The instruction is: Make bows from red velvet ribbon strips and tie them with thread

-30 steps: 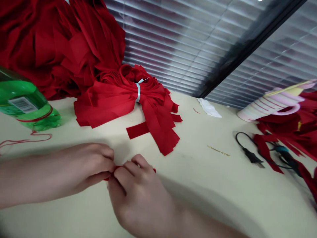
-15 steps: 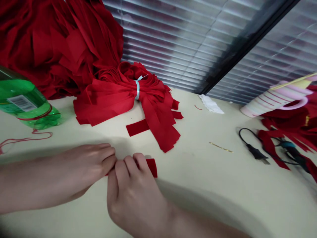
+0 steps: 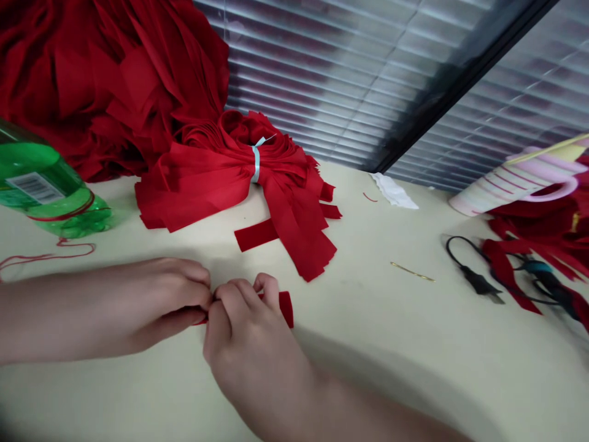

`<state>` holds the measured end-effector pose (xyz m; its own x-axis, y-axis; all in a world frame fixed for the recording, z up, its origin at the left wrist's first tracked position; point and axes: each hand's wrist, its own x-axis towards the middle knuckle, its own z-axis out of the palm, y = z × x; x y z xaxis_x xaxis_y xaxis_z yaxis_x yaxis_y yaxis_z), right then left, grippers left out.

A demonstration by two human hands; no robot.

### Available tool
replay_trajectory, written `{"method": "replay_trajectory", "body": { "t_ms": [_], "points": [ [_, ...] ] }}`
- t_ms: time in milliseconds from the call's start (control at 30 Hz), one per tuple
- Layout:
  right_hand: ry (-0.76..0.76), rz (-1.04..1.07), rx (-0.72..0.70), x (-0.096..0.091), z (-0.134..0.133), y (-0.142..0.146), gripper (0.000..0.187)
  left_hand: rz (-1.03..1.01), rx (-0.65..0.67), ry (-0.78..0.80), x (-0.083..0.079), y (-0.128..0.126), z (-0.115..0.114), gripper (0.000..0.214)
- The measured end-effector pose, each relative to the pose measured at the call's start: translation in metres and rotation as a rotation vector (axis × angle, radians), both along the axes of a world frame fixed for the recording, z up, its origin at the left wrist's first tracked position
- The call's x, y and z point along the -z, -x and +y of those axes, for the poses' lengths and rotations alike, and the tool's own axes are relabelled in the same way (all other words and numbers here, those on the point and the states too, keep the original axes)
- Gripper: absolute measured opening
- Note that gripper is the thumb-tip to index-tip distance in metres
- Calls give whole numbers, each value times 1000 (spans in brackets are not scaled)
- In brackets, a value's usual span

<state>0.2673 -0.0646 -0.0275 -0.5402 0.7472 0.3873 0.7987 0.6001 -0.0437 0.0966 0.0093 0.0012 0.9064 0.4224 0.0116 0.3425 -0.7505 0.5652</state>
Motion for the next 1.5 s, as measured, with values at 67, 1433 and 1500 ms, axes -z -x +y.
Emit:
{"method": "replay_trajectory", "body": {
  "t_ms": [67,1433,1500],
  "points": [
    [16,-19,-5,-1,1,0,19,61,19,36,-4,-1,0,15],
    [130,89,-143,-11,3,-15,24,8,-78,-110,22,6,-7,20],
    [135,98,-130,-11,3,-15,24,14,-69,-127,24,6,-7,21]
  ]
}}
